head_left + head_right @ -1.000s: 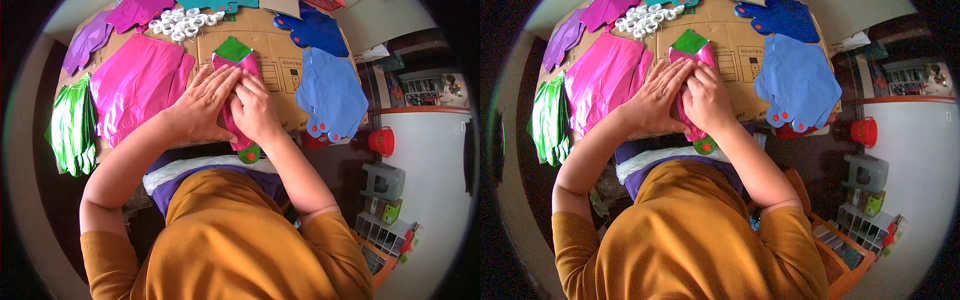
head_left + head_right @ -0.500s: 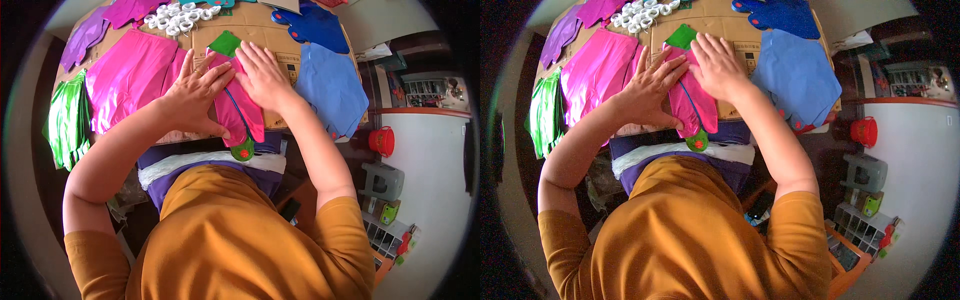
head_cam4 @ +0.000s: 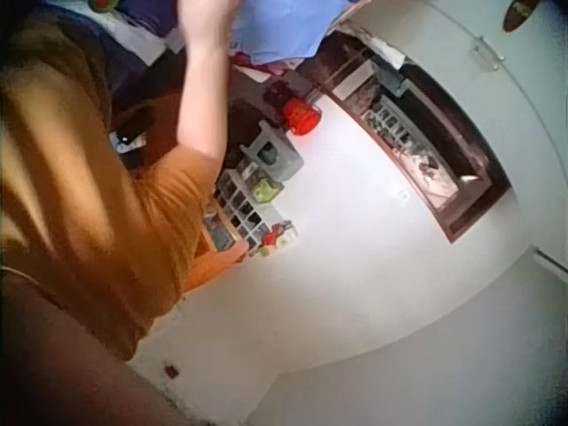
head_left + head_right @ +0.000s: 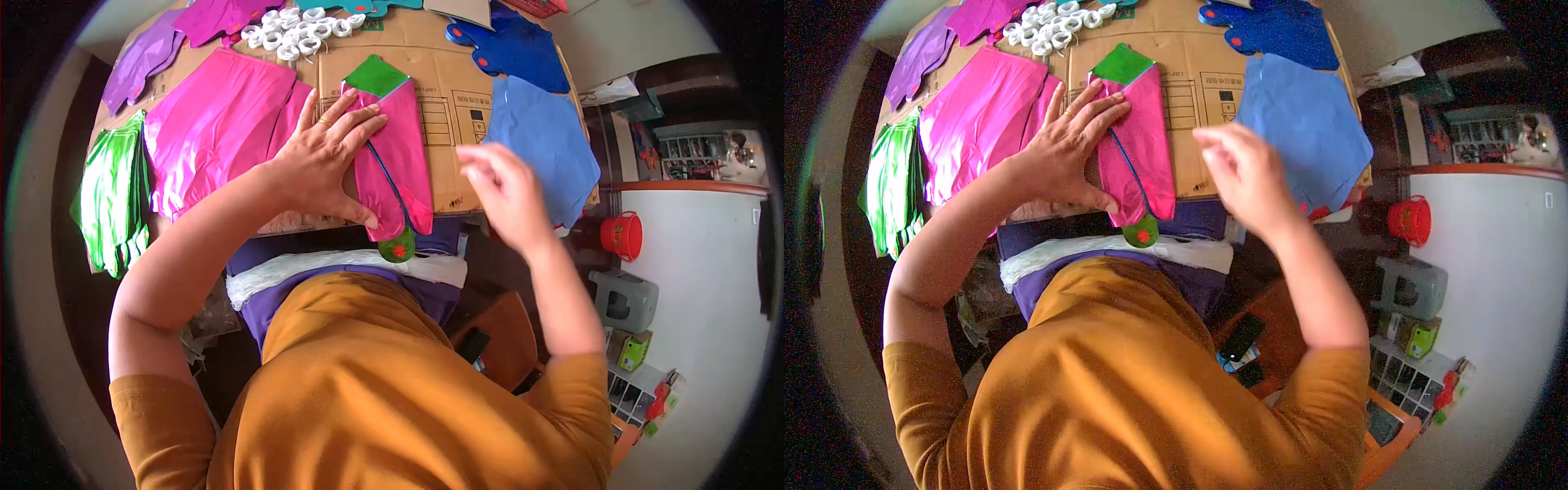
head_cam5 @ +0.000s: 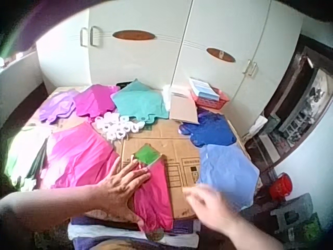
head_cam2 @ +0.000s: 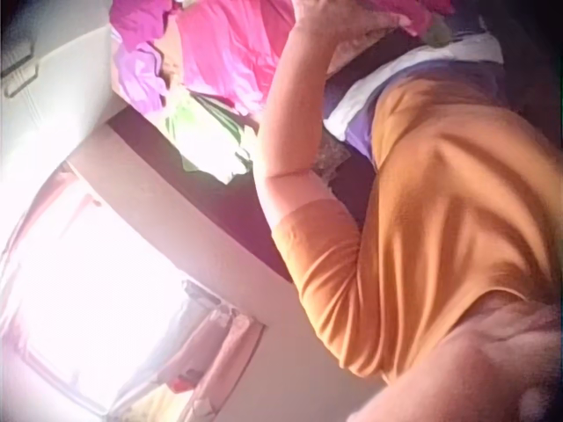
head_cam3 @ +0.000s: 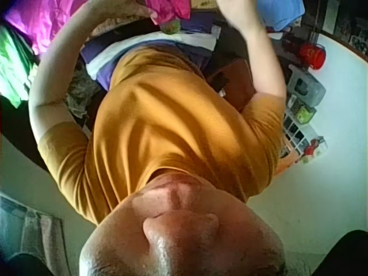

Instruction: Folding colored foil sheets and placing them into cardboard packaging inserts.

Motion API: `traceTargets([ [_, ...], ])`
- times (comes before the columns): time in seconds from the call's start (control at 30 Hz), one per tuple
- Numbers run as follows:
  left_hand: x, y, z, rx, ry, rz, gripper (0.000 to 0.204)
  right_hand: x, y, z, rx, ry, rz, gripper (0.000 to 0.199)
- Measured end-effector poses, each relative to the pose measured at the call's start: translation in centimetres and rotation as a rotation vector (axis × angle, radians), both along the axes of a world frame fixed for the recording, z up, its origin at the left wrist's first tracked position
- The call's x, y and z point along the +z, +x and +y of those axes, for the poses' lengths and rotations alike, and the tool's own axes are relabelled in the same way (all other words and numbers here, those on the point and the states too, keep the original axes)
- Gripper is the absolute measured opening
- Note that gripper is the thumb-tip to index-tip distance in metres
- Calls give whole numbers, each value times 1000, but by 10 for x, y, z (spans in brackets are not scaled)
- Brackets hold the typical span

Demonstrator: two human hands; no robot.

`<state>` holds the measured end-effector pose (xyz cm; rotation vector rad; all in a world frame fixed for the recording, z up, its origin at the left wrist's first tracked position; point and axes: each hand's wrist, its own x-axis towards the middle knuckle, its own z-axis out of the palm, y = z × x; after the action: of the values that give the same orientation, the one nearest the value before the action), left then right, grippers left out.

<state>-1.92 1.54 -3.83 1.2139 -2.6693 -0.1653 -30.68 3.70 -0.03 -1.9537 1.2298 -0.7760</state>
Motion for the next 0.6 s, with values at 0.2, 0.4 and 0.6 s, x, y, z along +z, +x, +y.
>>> traceTargets([
  [0.2,0,-3,-3,-25,25,57,129,-12,19,-44,227,-460,322,31],
  [0.4,-1,-1,-1,-25,12,60,129,-39,34,-20,302,-509,472,50],
  [0.6,1,-1,-2,-25,20,53,130,-43,43,-13,244,-517,526,59],
])
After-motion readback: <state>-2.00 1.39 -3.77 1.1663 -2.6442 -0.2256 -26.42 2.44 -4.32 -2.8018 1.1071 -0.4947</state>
